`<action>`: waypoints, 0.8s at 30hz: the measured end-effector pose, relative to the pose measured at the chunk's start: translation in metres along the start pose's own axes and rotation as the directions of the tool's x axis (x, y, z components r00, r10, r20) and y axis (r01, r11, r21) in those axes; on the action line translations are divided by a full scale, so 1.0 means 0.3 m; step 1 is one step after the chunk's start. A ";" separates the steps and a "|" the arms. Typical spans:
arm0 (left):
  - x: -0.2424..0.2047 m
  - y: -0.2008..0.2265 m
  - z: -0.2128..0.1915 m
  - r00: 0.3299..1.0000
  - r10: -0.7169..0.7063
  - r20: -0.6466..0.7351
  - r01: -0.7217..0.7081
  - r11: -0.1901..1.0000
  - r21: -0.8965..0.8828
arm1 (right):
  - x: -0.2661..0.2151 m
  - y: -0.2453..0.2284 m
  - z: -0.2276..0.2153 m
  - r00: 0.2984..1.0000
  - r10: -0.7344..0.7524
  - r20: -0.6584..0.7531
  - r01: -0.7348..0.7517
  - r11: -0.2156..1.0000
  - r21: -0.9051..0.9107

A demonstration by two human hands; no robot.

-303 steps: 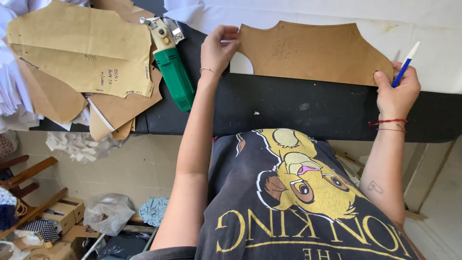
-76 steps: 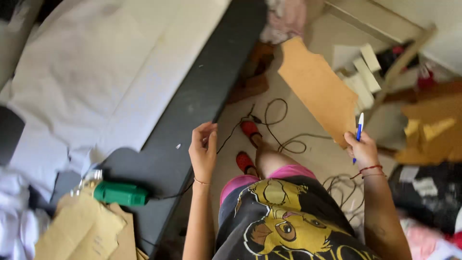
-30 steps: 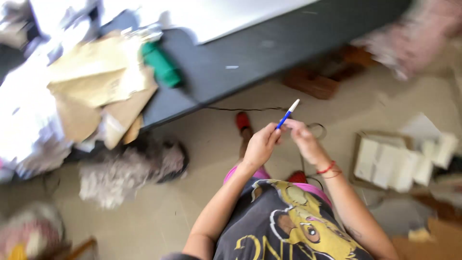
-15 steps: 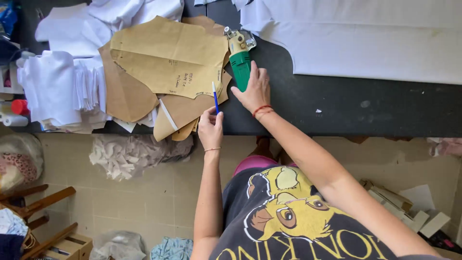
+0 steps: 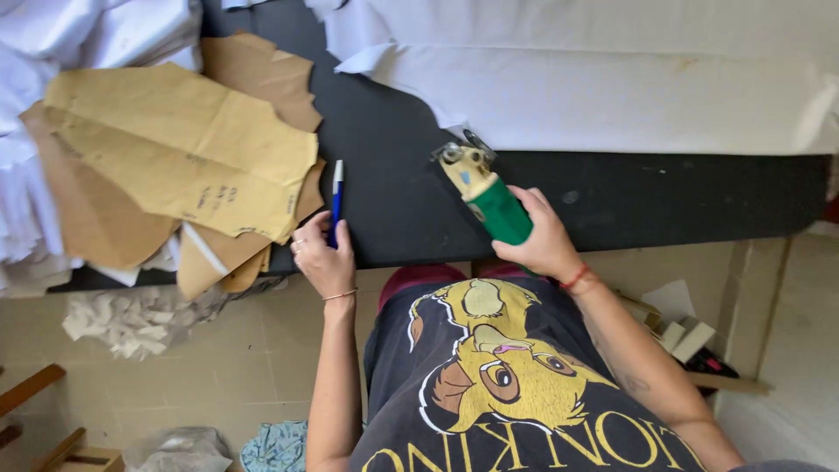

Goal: The person lays a brown paper pattern on a white fabric sheet and traces its outline with a blue pen. They then use a green electric rotary cutter to cut the fabric along the traced lines. After cutting, the person removes the cut piece and repeats the process with another pattern, later using a roll of tape and the pen to mark a curved line on the fabric.

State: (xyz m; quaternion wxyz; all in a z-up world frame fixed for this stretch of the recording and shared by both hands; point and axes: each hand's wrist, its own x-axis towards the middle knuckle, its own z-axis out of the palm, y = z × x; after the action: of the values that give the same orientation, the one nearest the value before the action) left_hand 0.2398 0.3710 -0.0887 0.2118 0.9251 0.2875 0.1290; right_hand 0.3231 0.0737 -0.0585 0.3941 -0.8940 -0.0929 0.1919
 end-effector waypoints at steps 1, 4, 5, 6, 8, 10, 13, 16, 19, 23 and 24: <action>0.000 0.024 0.009 0.995 0.070 -0.069 -0.066 0.996 0.067 | -0.062 0.055 -0.073 0.996 0.080 0.028 -0.083 0.987 0.140; 0.020 0.188 0.016 0.932 0.329 -0.155 -0.310 0.941 0.131 | -0.239 0.166 -0.256 0.940 0.329 0.090 -0.303 0.683 0.665; 0.025 0.264 0.060 0.936 0.323 -0.138 -0.307 0.944 0.124 | -0.253 0.166 -0.319 0.933 0.346 0.095 -0.320 0.682 0.658; 0.029 0.332 0.091 0.888 0.443 -0.125 -0.438 0.897 0.063 | -0.265 0.162 -0.373 0.917 0.395 0.057 -0.342 0.705 0.621; 0.018 0.457 0.160 0.824 0.555 -0.116 -0.558 0.830 0.002 | -0.279 0.205 -0.438 0.897 0.442 0.023 -0.371 0.723 0.583; -0.020 0.577 0.240 0.743 0.669 0.006 -0.651 0.726 -0.221 | -0.290 0.298 -0.464 0.754 0.642 -0.139 -0.530 0.719 0.450; -0.055 0.717 0.344 0.654 0.747 0.118 -0.687 0.652 -0.321 | -0.304 0.354 -0.535 0.722 0.688 -0.078 -0.563 0.649 0.511; -0.096 0.861 0.409 0.554 0.813 0.177 -0.731 0.577 -0.365 | -0.233 0.246 -0.615 0.760 0.650 0.002 -0.562 0.654 0.507; -0.129 0.982 0.465 0.403 0.858 0.318 -0.788 0.502 -0.357 | -0.178 0.249 -0.633 0.774 0.631 0.063 -0.612 0.717 0.333; -0.201 1.056 0.566 0.362 0.886 0.289 -0.796 0.456 -0.399 | -0.143 0.262 -0.640 0.738 0.675 -0.005 -0.669 0.732 0.127; -0.210 1.062 0.580 0.383 0.884 0.267 -0.796 0.463 -0.391 | -0.141 0.294 -0.644 0.727 0.687 -0.015 -0.684 0.726 0.071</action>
State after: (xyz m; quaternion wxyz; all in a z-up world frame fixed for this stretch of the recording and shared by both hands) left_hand 0.4040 0.0414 -0.1001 0.2651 0.9178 -0.2933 0.0365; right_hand 0.3665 -0.1282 0.0066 0.3241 -0.8565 0.2574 0.3084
